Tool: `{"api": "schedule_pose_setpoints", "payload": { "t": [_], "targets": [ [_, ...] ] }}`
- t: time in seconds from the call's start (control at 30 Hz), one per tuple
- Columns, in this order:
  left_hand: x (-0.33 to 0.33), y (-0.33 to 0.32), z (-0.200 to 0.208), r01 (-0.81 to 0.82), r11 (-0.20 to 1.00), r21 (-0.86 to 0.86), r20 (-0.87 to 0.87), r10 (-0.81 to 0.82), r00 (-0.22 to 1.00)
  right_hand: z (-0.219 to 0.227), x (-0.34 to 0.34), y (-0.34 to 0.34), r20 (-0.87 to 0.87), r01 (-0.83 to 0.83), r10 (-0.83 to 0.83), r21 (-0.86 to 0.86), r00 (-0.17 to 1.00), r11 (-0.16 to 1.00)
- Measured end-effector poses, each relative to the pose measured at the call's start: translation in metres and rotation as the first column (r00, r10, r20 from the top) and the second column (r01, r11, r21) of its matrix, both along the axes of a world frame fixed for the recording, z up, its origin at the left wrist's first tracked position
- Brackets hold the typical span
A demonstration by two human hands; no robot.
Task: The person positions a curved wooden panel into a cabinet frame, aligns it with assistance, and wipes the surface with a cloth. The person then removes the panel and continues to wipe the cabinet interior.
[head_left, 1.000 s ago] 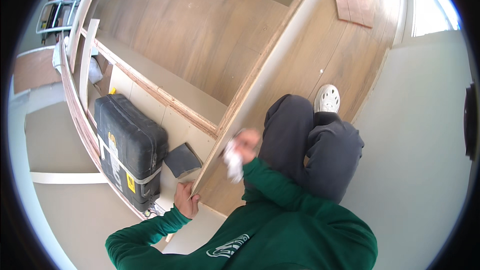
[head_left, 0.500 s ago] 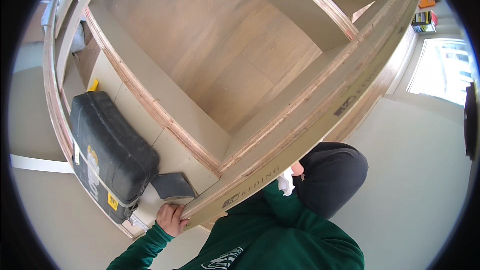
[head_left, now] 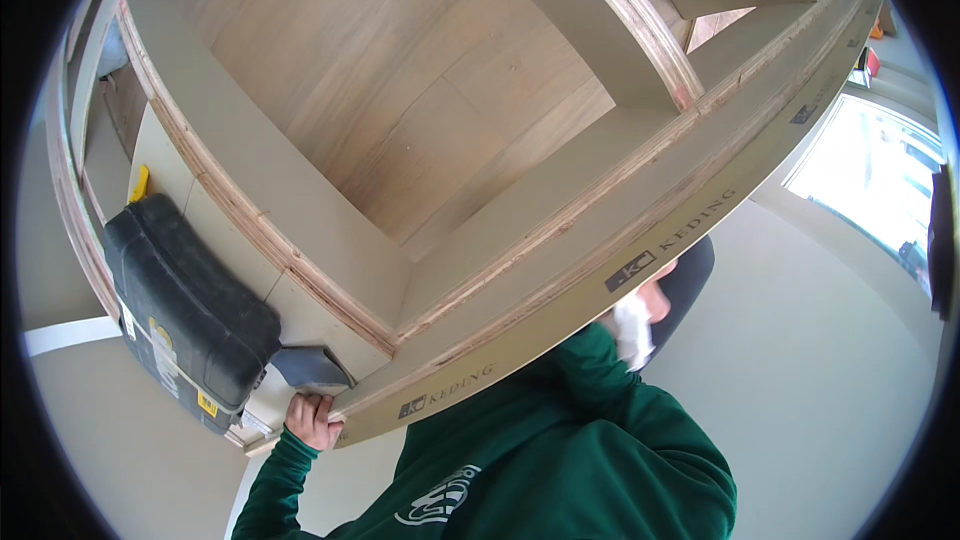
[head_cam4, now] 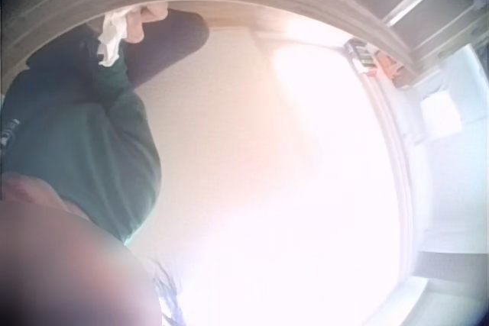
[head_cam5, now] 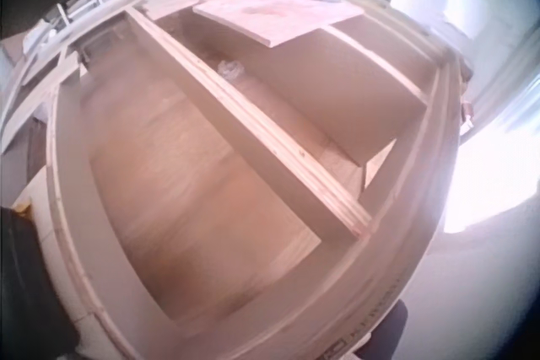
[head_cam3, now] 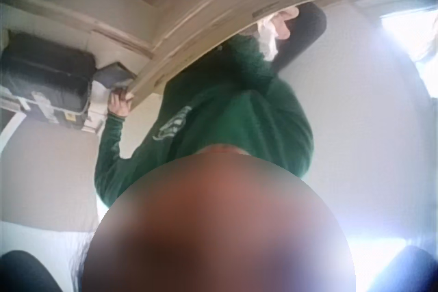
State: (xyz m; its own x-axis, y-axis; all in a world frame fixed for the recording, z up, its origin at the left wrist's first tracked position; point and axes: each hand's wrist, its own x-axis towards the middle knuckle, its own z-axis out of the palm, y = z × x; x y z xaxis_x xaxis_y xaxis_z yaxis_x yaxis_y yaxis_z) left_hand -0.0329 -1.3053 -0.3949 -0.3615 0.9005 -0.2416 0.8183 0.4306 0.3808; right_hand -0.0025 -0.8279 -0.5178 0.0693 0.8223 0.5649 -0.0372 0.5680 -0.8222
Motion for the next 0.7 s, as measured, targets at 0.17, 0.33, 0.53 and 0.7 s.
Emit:
{"api": "schedule_pose_setpoints", "payload": {
  "t": [0.17,0.33,0.53,0.7],
  "targets": [
    [0.003,-0.006,0.000,-0.014,0.998,-0.059,0.051,0.017,0.999,0.012,-0.010,0.047,-0.022,0.091,-0.090,0.016,0.996,0.996],
    [0.005,-0.012,-0.002,-0.029,0.983,-0.180,0.022,0.033,0.999,0.030,-0.019,0.050,-0.075,0.022,-0.025,-0.034,0.997,0.999],
    [0.001,0.003,0.026,-0.176,0.815,-0.552,0.076,0.259,0.963,0.034,-0.034,0.044,-0.272,-0.062,0.063,0.014,0.960,0.998],
    [-0.034,0.020,0.101,-0.370,0.865,-0.339,-0.231,0.304,0.924,0.036,-0.042,0.068,-0.211,-0.142,0.190,0.224,0.959,0.964]
  ]
}}
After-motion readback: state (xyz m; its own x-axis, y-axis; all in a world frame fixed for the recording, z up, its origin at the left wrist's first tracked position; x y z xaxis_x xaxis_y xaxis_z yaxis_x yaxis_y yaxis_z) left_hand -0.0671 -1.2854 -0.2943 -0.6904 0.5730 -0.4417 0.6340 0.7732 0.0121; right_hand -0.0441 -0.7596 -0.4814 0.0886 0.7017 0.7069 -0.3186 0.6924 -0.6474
